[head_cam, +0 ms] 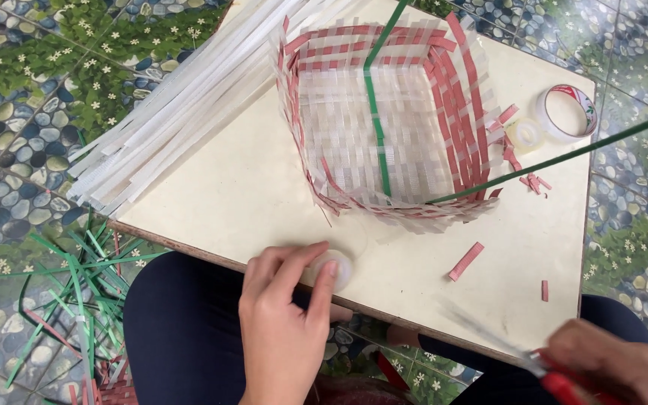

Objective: Weaving a basket from plastic strips, applying tape to secure the edges, and trimming excess material with scissors.

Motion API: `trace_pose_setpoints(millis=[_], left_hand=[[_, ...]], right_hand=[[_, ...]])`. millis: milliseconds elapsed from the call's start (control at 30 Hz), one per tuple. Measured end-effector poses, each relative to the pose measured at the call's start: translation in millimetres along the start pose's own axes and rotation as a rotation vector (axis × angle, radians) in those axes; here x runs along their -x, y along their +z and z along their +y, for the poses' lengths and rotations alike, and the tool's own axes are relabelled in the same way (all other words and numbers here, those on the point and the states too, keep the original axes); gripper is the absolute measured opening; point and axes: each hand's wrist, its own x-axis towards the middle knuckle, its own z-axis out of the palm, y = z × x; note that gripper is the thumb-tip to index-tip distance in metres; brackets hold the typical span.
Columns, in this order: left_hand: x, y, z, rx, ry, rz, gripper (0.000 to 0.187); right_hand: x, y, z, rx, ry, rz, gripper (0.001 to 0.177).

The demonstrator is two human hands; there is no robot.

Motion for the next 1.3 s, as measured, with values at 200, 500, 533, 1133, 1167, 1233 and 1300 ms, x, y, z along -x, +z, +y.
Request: trace_pose_setpoints(millis=[200, 500, 533, 1133, 1167, 1233, 1300], left_hand=[[17.9, 23.8, 15.1, -0.136, 0.150, -0.161, 0.012], [7.0, 36.5, 29.2, 0.071, 0.214, 0.046, 0.025], [3.9, 32.9, 29.1, 0.083, 0.265, 0.113, 0.022], [-11.3, 41.2, 23.0, -0.053, 0.413, 0.131, 0.007], [-12.0, 40.4, 23.6, -0.055, 0.409, 0.131, 0.007], [-13.2, 38.5, 24.1, -0.059, 0.406, 0.135, 0.009], [-11.5, 38.7, 21.9, -0.068, 0.391, 0.110, 0.009]], right_hand=[[56.7, 19.0, -30.2, -0.748, -0.039, 0.983, 0.020], [59.8, -65.2, -138.2, -0.378, 0.415, 0.863, 0.032], [58.2, -67.0, -143.1, -0.412, 0.403, 0.842, 0.032], [38.2, -113.0, -196.7, 0.162, -0.732, 1.159, 0.047], [39.8, -117.3, -200.9, 0.162, -0.735, 1.155, 0.047], [42.1, -125.3, -210.0, 0.048, -0.899, 1.080, 0.021], [39.7, -125.4, -205.5, 0.066, -0.875, 1.076, 0.016]])
